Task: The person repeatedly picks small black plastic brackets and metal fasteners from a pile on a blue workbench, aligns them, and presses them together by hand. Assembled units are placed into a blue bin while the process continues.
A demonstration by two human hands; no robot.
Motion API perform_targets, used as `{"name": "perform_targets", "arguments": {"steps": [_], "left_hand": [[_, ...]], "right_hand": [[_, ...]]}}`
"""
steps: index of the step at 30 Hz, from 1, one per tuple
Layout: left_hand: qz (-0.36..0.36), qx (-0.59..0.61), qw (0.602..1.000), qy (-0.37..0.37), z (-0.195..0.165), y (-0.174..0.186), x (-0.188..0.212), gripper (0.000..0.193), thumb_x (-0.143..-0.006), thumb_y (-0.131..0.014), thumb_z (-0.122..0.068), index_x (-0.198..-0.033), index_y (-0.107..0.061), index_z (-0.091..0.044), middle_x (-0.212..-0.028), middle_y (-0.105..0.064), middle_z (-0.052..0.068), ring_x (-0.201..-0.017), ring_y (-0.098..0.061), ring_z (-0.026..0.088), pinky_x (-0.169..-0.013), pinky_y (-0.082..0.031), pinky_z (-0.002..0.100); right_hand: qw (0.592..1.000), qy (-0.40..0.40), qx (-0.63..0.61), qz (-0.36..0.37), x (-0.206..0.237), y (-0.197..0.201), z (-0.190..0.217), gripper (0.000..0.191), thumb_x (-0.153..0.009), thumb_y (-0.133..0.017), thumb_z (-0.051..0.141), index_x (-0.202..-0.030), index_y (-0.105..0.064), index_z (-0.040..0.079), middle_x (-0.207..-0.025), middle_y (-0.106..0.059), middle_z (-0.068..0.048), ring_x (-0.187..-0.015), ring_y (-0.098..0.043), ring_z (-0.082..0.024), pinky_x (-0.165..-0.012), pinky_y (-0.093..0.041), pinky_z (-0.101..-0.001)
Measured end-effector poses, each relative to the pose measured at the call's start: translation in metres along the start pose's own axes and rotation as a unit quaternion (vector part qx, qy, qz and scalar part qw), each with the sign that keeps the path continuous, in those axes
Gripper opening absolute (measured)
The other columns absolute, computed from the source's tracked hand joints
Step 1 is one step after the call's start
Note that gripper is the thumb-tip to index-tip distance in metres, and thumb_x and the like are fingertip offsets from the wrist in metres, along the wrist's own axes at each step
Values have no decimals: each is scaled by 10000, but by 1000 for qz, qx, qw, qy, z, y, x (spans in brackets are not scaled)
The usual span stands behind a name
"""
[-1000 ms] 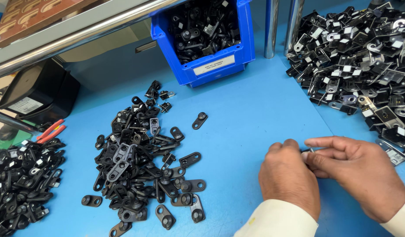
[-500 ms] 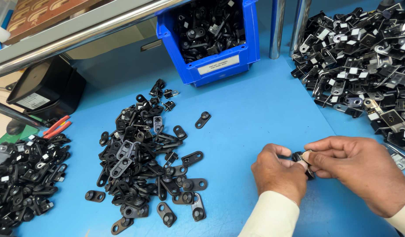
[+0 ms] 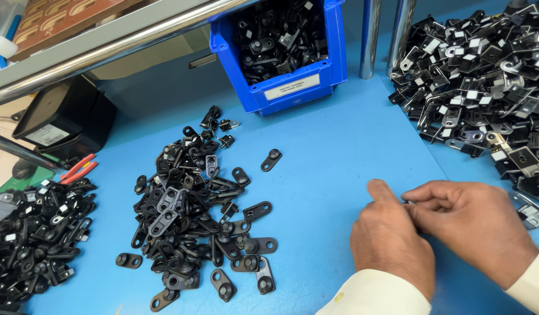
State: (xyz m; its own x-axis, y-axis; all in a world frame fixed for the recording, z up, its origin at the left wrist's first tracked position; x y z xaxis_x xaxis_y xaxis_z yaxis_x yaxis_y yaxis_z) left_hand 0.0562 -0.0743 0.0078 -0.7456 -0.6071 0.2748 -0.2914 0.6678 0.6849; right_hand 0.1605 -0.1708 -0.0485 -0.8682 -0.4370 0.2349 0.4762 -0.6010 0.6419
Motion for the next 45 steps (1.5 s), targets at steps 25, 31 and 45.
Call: {"name": "perform_targets", "arguments": {"steps": [25,31,45], "left_hand": [[68,443,890,82,37,-10,-7,392,-833,-748,11,-1203,-711,-113,-910,-740,48,-749,-711,92,-564,-567,220],[48,379,916,120,39,-6,-1,374,-839,-742,12,-1187,-715,-121,-855,-734,50,-689,-705,124,-558,-583,230],[-32,428,891,147,47,-6,-13,344,-831,-734,26,-1147,-693,-103,-793,-730,40,-645,-710,120,-574,-598,251]], "right_hand": [[904,-210,-241,283,-36,-12,-55,334,-970,-697,315,-1007,-742,-14,-796,-699,-95,-706,-639,-147,-617,-542,-282],[911,-203,-248,260,-35,-12,-57,250,-1044,-647,222,-1087,-663,-24,-851,-728,-152,-748,-688,-209,-653,-585,-329],[983,177,-4,44,13,-8,-25,263,-901,-715,256,-1115,-817,142,-885,-727,-6,-766,-701,-110,-656,-619,-279]]}}
Point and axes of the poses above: each hand's wrist, its own x-axis away from the middle knuckle, its own y-axis out of the back of the hand, z = x × y, the point moved 5 cm from there along -x, towards the middle knuckle
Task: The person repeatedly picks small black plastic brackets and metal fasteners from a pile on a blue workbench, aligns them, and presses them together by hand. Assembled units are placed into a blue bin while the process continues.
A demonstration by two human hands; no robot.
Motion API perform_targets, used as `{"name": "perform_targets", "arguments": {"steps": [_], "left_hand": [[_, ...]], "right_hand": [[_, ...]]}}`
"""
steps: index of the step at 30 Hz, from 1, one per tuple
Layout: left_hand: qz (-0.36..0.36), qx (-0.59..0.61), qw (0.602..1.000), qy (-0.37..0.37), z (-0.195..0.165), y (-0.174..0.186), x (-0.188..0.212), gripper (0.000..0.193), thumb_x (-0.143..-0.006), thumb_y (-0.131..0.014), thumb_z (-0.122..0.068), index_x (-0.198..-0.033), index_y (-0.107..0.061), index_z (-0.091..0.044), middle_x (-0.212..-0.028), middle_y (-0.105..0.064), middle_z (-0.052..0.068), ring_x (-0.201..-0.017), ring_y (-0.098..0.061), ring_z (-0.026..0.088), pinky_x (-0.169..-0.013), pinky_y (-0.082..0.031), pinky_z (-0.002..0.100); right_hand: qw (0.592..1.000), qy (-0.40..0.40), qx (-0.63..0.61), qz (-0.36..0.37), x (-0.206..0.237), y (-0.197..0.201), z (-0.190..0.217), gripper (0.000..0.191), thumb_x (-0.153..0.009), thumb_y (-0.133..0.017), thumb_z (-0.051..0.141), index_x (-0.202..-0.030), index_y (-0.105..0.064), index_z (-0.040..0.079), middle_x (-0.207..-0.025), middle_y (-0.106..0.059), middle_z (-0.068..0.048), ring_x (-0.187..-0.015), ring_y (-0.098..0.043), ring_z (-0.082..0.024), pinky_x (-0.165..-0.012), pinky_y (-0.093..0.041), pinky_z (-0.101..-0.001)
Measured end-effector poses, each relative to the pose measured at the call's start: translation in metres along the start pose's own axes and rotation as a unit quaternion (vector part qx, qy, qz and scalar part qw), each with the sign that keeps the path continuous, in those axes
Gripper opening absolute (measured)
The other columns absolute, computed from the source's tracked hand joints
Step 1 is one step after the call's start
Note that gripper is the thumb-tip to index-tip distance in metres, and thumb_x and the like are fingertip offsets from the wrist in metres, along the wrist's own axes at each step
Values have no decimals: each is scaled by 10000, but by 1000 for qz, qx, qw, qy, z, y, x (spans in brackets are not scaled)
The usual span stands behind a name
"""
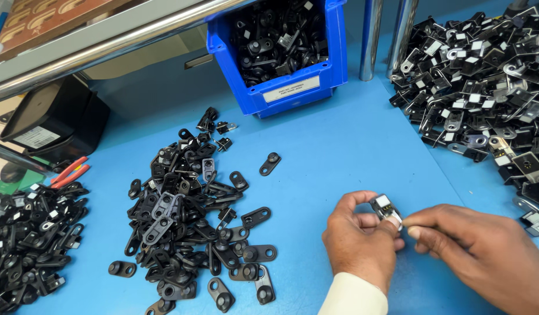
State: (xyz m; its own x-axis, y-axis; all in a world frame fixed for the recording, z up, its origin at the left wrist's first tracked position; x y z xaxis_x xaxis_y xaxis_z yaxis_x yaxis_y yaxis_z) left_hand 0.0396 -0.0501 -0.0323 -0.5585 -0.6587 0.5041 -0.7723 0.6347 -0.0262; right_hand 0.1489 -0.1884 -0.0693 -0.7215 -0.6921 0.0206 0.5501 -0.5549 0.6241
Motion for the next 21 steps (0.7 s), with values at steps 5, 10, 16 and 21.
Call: {"name": "perform_targets", "arguments": {"steps": [5,10,16,21], "left_hand": [[31,10,999,-2,-2,-5,-1,370,-818,-727,57,-1159,-695,-84,-811,-722,47,-641,-698,110,-568,-587,261],[11,-7,1000,-18,-8,-6,4,334,-829,-720,42,-1135,-679,-85,-821,-724,53,-654,-710,104,-571,-589,249],[-50,15,998,19,-15,-7,10,312,-834,-735,22,-1111,-668,-107,-811,-726,44,-647,-708,114,-581,-588,257],[-67,87,992,68,-15,-4,15,303,-843,-775,-27,-1100,-633,-99,-814,-722,49,-679,-713,132,-634,-604,262]], "right_hand": [[906,-286,-305,69,-5,-17,-38,272,-987,-666,187,-1153,-653,-27,-976,-738,-191,-864,-724,-256,-730,-620,-395],[860,-354,-363,67,-8,-13,-27,240,-1025,-672,162,-1110,-705,-59,-965,-735,-150,-846,-663,-207,-745,-560,-346],[980,-147,-114,-66,-2,-4,17,206,-966,-707,180,-1110,-762,43,-959,-794,-97,-796,-714,-179,-681,-591,-303],[994,-110,-3,-30,0,3,25,332,-900,-744,223,-1211,-781,112,-1021,-762,-28,-792,-712,-172,-680,-609,-304]]}}
Point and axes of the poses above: each hand's wrist, its own x-axis away from the middle knuckle, its own y-axis out of the back of the hand, z = x × y, the point moved 5 cm from there along -x, towards the middle knuckle
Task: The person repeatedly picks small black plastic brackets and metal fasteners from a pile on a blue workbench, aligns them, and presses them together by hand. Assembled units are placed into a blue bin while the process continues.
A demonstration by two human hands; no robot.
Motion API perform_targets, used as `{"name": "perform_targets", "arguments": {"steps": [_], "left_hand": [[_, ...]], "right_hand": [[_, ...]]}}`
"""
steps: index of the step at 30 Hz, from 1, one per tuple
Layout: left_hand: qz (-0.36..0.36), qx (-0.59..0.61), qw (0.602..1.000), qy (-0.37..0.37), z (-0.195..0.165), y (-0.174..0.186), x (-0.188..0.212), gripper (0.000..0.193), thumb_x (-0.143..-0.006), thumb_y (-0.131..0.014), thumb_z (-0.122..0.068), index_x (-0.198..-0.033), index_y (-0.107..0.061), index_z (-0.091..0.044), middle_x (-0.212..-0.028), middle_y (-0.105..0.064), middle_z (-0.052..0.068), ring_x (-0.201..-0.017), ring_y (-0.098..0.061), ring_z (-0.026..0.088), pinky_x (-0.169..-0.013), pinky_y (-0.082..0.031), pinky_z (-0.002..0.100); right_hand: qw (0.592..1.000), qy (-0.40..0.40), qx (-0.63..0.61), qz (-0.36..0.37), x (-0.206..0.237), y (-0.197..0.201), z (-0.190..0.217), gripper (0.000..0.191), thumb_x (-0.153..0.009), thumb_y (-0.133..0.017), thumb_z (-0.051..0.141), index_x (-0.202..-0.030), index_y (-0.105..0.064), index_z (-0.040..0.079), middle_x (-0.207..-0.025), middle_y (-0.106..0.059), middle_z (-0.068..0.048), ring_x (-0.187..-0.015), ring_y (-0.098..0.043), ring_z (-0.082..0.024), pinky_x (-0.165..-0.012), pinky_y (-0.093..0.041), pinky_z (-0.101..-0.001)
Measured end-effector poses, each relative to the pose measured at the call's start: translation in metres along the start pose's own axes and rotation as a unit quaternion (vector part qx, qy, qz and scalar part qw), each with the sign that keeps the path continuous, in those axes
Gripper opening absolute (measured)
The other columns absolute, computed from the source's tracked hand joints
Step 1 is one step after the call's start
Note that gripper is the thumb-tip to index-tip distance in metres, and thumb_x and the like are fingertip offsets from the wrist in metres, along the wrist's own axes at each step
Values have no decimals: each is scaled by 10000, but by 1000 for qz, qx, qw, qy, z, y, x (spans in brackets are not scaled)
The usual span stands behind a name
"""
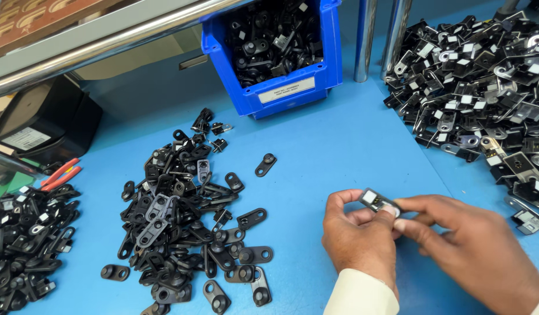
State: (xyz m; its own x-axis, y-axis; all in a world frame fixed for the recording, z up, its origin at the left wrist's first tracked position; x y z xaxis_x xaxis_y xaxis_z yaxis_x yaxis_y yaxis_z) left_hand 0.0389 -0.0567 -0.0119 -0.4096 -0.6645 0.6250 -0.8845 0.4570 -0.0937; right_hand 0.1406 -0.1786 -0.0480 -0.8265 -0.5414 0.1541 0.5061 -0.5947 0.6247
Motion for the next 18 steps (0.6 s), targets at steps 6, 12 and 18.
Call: {"name": "perform_targets", "arguments": {"steps": [6,12,18], "left_hand": [[101,15,994,40,1,-1,1,403,-858,-764,-68,-1207,-566,-108,-888,-702,52,-797,-727,139,-728,-609,260],[148,-55,987,28,-1,5,-5,416,-906,-705,-211,-1305,-664,-103,-948,-733,60,-809,-727,110,-732,-616,244],[115,-68,991,-29,-4,3,-1,334,-869,-741,-131,-1196,-717,-66,-854,-749,71,-730,-714,117,-673,-597,247]], "right_hand": [[944,-172,-261,104,-14,-1,-19,253,-1001,-643,138,-1141,-713,-61,-1040,-725,-196,-945,-774,-290,-779,-591,-404],[953,-206,-156,161,-28,11,-18,219,-1009,-644,164,-1120,-672,-23,-992,-744,-170,-952,-737,-238,-795,-597,-384],[933,-213,-268,115,-18,-2,-23,219,-1000,-705,120,-1091,-688,-78,-959,-783,-229,-915,-727,-298,-798,-609,-431]]}}
Point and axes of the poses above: each hand's wrist, its own x-axis away from the middle knuckle, its own y-axis out of the back of the hand, z = x × y, the point moved 5 cm from there along -x, towards the middle knuckle
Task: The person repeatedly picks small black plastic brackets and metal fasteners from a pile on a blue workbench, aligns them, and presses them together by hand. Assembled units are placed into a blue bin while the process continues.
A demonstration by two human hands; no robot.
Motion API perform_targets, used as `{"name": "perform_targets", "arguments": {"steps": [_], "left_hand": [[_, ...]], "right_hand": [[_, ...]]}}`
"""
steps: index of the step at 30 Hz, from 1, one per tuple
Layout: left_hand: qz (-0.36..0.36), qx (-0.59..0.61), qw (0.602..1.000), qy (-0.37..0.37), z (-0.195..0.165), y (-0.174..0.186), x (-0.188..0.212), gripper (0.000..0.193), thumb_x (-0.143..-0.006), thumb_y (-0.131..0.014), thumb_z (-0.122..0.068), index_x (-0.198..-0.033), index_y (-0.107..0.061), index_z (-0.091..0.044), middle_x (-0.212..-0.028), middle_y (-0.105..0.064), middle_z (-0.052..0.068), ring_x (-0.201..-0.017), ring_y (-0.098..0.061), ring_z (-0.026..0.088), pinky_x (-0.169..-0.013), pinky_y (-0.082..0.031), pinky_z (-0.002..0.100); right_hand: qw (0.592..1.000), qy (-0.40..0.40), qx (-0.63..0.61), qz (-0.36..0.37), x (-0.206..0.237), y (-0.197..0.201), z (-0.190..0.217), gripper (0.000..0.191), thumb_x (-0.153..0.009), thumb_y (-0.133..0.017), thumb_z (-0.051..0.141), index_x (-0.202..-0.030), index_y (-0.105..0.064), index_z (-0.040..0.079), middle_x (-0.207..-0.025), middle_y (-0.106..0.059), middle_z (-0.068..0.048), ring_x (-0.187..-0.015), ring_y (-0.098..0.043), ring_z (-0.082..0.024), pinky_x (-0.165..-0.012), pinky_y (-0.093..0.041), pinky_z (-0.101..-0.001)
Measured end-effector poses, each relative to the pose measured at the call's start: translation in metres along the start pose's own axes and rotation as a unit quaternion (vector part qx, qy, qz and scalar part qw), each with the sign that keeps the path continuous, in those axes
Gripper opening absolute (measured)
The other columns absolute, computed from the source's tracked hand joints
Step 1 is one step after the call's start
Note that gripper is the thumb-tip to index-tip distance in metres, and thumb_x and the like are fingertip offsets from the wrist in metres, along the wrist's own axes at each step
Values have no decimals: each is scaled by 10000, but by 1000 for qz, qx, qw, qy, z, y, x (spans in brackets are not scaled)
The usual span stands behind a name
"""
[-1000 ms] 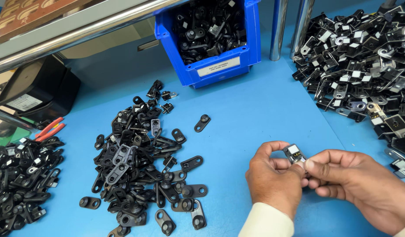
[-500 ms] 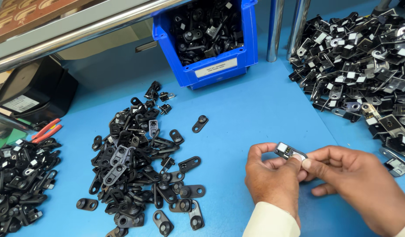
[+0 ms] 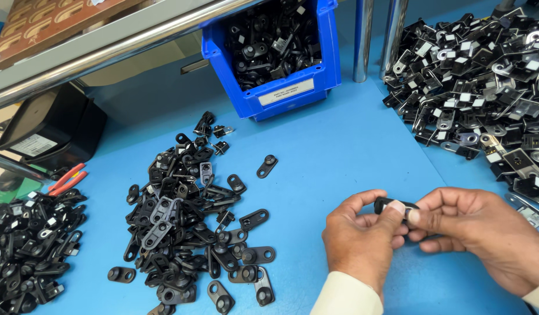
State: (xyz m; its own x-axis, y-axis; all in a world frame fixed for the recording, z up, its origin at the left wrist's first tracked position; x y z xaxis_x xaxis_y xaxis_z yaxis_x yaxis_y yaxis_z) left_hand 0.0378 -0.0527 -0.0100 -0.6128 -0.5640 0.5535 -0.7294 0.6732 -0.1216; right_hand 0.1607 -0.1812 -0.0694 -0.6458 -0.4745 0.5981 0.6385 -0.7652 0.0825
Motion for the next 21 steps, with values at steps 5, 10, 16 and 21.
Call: {"name": "perform_targets", "arguments": {"steps": [5,10,16,21], "left_hand": [[-75,59,994,43,5,-1,8,295,-867,-789,-139,-1151,-720,-95,-809,-768,59,-717,-723,117,-658,-583,240],[-81,100,990,52,7,-4,10,291,-870,-781,-141,-1149,-716,-88,-873,-775,73,-774,-746,128,-681,-588,252],[-28,211,968,130,16,-8,9,318,-917,-751,-209,-1200,-655,-101,-1000,-776,81,-907,-771,160,-767,-609,268],[14,228,961,157,20,-13,12,290,-932,-740,-224,-1164,-632,-88,-981,-761,84,-908,-749,165,-803,-628,294]], "right_hand": [[988,27,-124,-83,1,-5,-9,193,-1012,-635,101,-1081,-703,-66,-1014,-754,-176,-945,-725,-258,-841,-579,-390],[976,158,-55,-137,11,-8,-6,192,-999,-657,104,-1101,-737,-38,-1005,-764,-163,-895,-743,-230,-806,-599,-380],[980,180,-47,-74,6,-1,-6,221,-977,-679,128,-1163,-715,15,-1014,-771,-135,-895,-755,-209,-784,-612,-383],[990,57,-119,-44,2,2,-14,263,-1019,-659,160,-1100,-733,-79,-972,-748,-172,-871,-687,-245,-795,-558,-399]]}}
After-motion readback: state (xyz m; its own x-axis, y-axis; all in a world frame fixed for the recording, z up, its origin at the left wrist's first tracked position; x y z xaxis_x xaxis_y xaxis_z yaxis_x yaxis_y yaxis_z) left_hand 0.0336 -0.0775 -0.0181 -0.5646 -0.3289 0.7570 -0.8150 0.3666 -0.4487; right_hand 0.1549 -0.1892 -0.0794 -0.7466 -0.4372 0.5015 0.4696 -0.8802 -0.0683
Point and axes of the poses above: each hand's wrist, its own x-axis away from the middle knuckle, its own y-axis out of the back of the hand, z = x × y, the point moved 5 cm from there along -x, towards the middle knuckle
